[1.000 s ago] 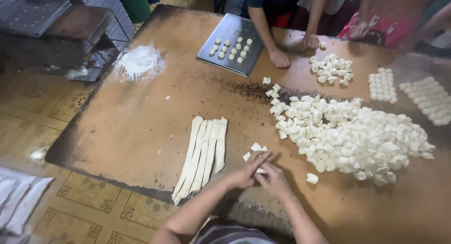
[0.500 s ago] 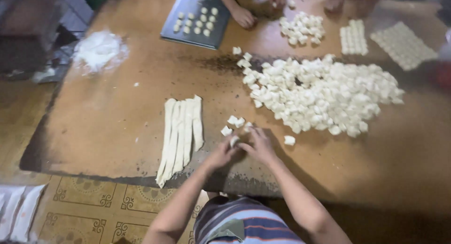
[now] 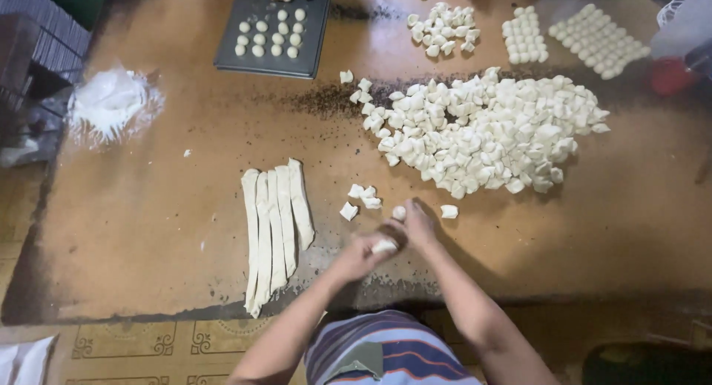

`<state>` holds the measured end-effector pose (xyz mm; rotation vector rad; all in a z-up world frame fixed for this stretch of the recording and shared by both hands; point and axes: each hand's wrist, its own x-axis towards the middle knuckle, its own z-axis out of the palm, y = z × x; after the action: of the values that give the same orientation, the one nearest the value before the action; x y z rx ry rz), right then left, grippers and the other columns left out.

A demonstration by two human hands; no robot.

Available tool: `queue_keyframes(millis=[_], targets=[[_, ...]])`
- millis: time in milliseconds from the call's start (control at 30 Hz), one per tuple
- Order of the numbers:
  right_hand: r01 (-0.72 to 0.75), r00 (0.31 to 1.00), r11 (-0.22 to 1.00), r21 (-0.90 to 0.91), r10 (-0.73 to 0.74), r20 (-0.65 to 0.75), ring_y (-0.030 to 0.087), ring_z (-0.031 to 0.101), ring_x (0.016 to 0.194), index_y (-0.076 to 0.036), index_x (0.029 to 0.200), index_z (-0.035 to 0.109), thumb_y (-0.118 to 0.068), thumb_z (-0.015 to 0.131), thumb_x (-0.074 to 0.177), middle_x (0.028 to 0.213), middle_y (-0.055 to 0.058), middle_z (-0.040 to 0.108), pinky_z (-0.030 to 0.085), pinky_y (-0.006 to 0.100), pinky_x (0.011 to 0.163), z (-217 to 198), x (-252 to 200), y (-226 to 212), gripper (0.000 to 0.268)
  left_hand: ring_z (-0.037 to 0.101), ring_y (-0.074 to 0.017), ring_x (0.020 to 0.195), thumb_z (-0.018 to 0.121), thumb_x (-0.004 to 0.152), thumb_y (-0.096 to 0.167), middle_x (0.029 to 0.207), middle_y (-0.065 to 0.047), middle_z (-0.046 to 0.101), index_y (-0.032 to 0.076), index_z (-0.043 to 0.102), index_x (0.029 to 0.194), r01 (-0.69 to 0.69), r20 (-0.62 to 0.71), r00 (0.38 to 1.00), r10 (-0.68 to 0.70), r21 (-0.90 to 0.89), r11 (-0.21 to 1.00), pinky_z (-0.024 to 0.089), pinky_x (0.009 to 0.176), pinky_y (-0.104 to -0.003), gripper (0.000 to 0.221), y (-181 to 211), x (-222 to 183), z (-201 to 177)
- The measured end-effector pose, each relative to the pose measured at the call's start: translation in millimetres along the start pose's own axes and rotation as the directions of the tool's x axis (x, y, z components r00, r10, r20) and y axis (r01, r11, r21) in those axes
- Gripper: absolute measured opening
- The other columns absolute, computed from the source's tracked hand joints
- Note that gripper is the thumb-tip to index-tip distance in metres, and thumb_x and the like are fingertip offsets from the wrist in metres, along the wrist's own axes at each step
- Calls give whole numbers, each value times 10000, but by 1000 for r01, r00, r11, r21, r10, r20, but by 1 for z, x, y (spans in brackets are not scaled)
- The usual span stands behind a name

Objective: Cutting dough into small pieces and rolling them into balls on a floured table

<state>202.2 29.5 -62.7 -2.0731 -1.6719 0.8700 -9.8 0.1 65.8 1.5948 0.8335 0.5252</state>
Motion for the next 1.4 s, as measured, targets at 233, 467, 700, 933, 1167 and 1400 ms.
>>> queue_keyframes(millis=[233,467,700,933,1167,1400], targets=[[642,763,711,285,-627,-157,360,732,973,-127,1050,736,-103,769,836,1034,102,762,606,460,797,-15,-47,-85,218,256,-527,1475,558,893,-98,1559,-350,243,160,149,1642,-167,-15,984,177,255,952,226,1202,-641,892,-7,16,-26],[527,822,831,178,-446,-355,286,678,631,-150,774,593,-374,694,916,661,89,623,513,374,532,4,-15,-33,285,716,-316,922,614,959,185,901,-167,741,60,749,989,118,-157,984,-80,248,961,543,846,-424,186,-13,13,14],[322,937,916,241,-344,56,389,629,1196,-132,1418,509,-459,811,869,1376,175,556,525,534,1031,-64,-45,-64,707,526,-404,1351,597,877,-104,1419,-263,565,22,418,1527,90,-205,979,-17,349,933,431,1121,-524,686,9,4,-5],[658,753,660,363,-577,-317,213,710,781,-195,1000,780,-206,786,907,842,0,722,568,328,699,-41,-47,-62,94,735,-345,979,629,958,95,932,-181,757,68,733,1083,140,-254,965,-67,284,949,547,837,-463,164,-12,21,12],[326,941,913,246,-287,-180,356,689,747,-142,873,645,-406,779,888,756,158,666,542,440,640,-1,-26,-24,296,641,-223,688,611,989,193,708,-80,666,71,709,875,307,-13,951,-309,178,935,521,688,-374,194,-2,7,15],[-3,1000,938,347,7,-11,325,648,992,-29,1545,367,-135,905,776,1381,258,481,588,428,839,-36,-34,-79,945,544,-484,1277,861,810,354,1374,-230,417,20,458,1200,540,-327,822,-467,185,821,480,1069,-549,653,-71,52,-79]])
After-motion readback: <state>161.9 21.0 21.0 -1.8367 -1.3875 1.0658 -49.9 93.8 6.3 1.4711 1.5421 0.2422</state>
